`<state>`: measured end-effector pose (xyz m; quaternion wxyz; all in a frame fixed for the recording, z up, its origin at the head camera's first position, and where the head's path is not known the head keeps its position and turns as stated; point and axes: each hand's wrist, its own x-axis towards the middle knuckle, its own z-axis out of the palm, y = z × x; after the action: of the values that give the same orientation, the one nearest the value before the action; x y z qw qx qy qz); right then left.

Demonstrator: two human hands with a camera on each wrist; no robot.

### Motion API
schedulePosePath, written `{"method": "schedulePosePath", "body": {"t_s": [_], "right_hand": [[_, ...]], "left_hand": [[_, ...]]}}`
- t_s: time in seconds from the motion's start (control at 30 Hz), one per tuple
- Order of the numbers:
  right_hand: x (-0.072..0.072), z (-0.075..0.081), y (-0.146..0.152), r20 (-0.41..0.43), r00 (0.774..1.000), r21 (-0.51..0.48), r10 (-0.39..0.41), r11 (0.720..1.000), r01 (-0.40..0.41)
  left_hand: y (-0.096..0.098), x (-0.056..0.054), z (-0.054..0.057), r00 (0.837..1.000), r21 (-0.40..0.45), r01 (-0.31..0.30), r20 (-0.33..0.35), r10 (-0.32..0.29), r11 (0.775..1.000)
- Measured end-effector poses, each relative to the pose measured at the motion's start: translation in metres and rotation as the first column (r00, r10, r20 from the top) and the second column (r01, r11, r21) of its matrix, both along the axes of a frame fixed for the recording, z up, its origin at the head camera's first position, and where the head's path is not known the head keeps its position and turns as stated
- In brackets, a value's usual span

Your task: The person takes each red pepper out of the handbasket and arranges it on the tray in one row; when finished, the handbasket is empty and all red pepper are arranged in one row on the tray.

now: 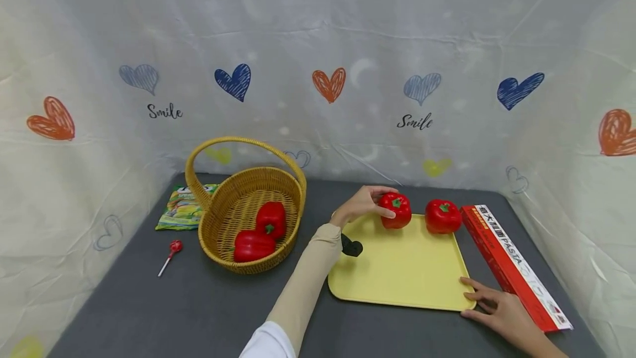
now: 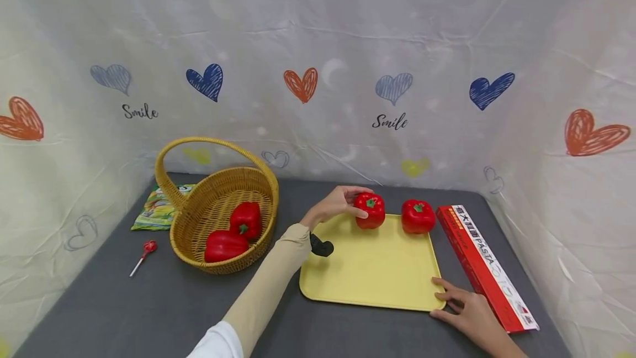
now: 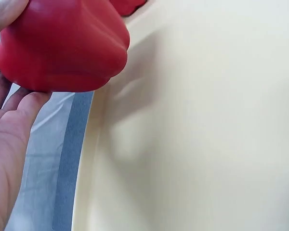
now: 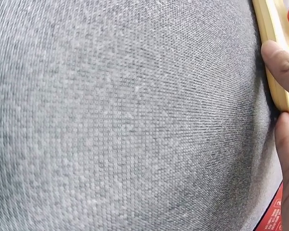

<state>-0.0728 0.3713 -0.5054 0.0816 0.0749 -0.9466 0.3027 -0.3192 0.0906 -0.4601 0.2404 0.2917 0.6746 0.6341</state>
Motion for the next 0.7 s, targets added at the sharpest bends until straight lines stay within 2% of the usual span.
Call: {"method": "schedulePosePath", "body": {"t_s": [0.17, 0.7], "right_hand": [[-0.001, 0.0, 0.0, -0.007, 1.0, -0.035, 0.007, 0.999, -0.007], [0.0, -0.002, 0.001, -0.025, 0.999, -0.079, 0.025, 0.997, -0.027]], "left_hand": [[0.012, 0.003, 0.002, 1.0, -0.01, -0.011, -0.003, 0.011, 1.0], [0.038, 0.009, -0.003, 0.997, -0.039, 0.003, 0.074, 0.0, 0.999]]}}
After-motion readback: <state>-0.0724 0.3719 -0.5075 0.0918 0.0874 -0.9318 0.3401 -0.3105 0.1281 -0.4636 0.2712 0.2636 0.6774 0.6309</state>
